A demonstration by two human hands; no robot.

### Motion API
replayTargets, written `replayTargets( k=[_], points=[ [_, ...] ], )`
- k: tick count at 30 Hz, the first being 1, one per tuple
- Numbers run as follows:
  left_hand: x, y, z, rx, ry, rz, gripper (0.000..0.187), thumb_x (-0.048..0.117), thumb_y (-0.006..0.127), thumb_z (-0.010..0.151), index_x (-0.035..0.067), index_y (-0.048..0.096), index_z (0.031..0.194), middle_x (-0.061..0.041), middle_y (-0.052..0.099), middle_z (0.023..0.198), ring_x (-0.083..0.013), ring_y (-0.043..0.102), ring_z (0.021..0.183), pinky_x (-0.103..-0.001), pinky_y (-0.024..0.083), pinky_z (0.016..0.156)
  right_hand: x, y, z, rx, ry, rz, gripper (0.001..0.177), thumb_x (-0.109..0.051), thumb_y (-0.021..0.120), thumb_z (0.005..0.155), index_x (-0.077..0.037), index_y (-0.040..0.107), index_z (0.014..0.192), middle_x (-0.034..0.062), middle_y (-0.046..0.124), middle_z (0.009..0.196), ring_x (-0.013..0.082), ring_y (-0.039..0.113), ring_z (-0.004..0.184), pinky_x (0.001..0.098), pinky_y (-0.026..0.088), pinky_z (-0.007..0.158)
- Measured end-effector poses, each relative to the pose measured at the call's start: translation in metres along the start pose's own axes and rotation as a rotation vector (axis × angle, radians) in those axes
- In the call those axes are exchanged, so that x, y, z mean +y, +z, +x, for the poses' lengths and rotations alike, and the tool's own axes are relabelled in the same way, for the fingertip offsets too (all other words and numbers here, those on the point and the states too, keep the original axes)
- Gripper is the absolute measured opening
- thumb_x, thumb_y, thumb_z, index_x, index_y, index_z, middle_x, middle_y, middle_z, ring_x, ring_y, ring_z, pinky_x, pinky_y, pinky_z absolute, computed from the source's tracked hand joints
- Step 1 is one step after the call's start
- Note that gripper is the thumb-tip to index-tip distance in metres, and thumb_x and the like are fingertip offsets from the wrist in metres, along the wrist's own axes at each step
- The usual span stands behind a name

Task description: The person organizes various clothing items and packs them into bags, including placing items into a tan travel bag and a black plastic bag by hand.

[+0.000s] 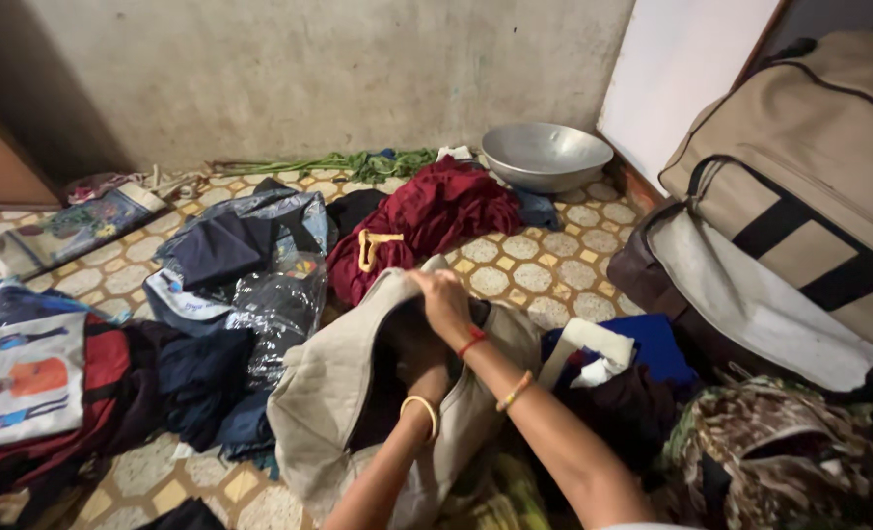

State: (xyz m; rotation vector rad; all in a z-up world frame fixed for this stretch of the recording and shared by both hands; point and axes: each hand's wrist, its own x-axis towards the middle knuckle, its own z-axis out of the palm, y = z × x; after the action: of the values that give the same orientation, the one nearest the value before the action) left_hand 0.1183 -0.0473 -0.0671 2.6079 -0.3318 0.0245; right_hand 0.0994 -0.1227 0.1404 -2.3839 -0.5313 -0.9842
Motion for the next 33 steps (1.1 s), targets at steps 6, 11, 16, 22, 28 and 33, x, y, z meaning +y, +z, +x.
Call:
replayTargets(
  k=[6,11,16,22,28,33],
  points=[
    [-0.012,0.012,0.056,0.05,0.065,0.093,0.075,0.049,0.049,0.096,0.001,0.035,0.153,-0.025,0.035,0.159,-0.0352,0.037,0.143,-0.045,0.028,0.113,0.007,0.012,-0.014,-0.145,-0.073,-0.023,0.036,0.001,0.05,0.09,-0.01,0.074,0.113,0.012,0.075,0.118,0.0292,0.069,0.115,0.0446,0.048,0.096],
    [-0.045,0.035,0.059,0.233,0.22,0.071,0.065,0.039,0.043,0.103,0.004,0.03,0.157,-0.02,0.032,0.162,-0.0319,0.031,0.148,-0.046,0.021,0.12,-0.007,0.006,-0.028,-0.14,-0.192,-0.064,0.055,0.004,0.054,0.071,-0.005,0.07,0.123,0.0132,0.071,0.128,0.0294,0.065,0.121,0.0464,0.047,0.101],
    [-0.035,-0.007,0.025,0.057,0.307,0.321,0.053,0.033,0.043,0.106,0.006,0.041,0.152,-0.019,0.04,0.159,-0.0307,0.041,0.144,-0.044,0.031,0.116,-0.035,-0.04,-0.061,-0.106,-0.063,0.182,0.026,-0.02,0.074,0.09,-0.006,0.067,0.111,0.0145,0.07,0.113,0.0297,0.066,0.104,0.0417,0.054,0.089],
    [0.013,-0.022,0.022,-0.284,0.385,0.255,0.046,0.031,0.048,0.105,0.01,0.053,0.145,-0.015,0.052,0.146,-0.0264,0.053,0.132,-0.04,0.041,0.109,-0.01,-0.091,-0.092,-0.215,-0.188,0.136,0.013,-0.023,0.068,0.091,-0.014,0.07,0.082,0.0043,0.073,0.081,0.024,0.07,0.08,0.0394,0.054,0.08],
    [0.031,-0.054,0.014,-0.332,0.463,-0.009,0.041,0.031,0.054,0.102,0.011,0.061,0.137,-0.012,0.063,0.13,-0.023,0.062,0.118,-0.037,0.047,0.102,-0.052,-0.088,-0.097,-0.3,-0.426,0.192,0.01,-0.025,0.074,0.087,-0.016,0.076,0.083,0.0046,0.073,0.081,0.0234,0.068,0.077,0.0415,0.049,0.073],
    [0.026,-0.146,-0.037,-0.347,0.406,-0.308,0.038,0.031,0.06,0.1,0.012,0.068,0.131,-0.01,0.072,0.118,-0.0201,0.069,0.106,-0.035,0.052,0.096,-0.089,-0.109,-0.078,-0.104,-0.305,0.12,0.008,-0.018,0.071,0.086,-0.012,0.072,0.082,0.0059,0.07,0.084,0.0288,0.068,0.084,0.0423,0.051,0.079]
  ],
)
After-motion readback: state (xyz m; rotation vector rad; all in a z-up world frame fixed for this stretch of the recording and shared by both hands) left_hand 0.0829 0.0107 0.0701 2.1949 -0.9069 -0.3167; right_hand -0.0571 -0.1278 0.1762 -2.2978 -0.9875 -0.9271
